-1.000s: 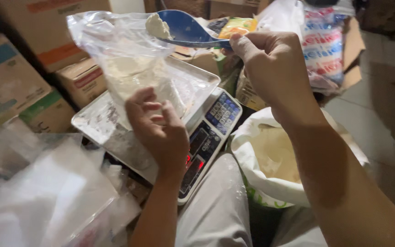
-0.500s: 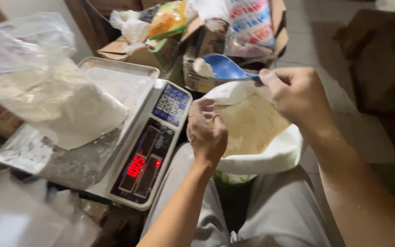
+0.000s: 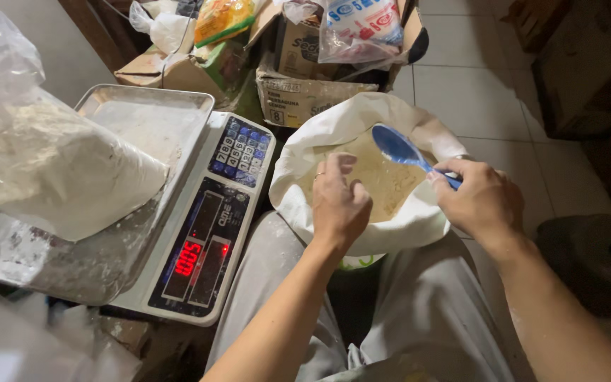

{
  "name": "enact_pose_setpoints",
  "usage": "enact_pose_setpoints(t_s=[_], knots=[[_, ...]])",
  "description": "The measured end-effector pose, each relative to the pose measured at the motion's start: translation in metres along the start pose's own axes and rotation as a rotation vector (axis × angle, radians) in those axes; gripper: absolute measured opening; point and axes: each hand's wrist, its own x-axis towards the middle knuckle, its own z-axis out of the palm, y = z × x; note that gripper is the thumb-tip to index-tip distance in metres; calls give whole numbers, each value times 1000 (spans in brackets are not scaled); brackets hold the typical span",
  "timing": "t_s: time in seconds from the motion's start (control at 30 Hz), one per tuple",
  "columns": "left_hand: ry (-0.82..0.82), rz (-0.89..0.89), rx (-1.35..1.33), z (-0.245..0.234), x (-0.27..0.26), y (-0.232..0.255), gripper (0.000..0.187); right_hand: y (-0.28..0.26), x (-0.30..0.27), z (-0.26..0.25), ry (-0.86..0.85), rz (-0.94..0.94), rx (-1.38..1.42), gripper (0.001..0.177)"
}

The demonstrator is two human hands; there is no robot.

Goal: The person scoops white powder from a large sack into a plastic bag using a blue scoop, places the bag on a digital scale, and adjusts the contents to reach a target weight. The person then ties the bag and sets it aside before repeating the process with a new bag.

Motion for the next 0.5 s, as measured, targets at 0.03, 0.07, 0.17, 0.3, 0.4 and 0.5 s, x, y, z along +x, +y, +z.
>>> enact_pose_setpoints(t_s=[0.03, 0.07, 0.17, 0.3, 0.4, 0.5], knots=[[-11, 46, 17, 1, 0, 2, 38, 0, -1, -1, 31, -18, 6, 32], [-69, 80, 70, 2, -1, 4, 42, 0, -2, -1, 62, -37, 12, 31], [-270, 103, 189, 10, -3, 16, 59, -3, -6, -4, 74, -39, 19, 31], [-593, -37, 245, 19, -1, 28, 90, -4, -9, 1, -11, 89, 119, 29], [-737, -27, 302, 20, -1, 28, 98, 4, -10, 12, 8, 54, 233, 26], [-758, -12, 339, 17, -2, 18, 96, 16, -6, 21, -18, 34, 546, 26]])
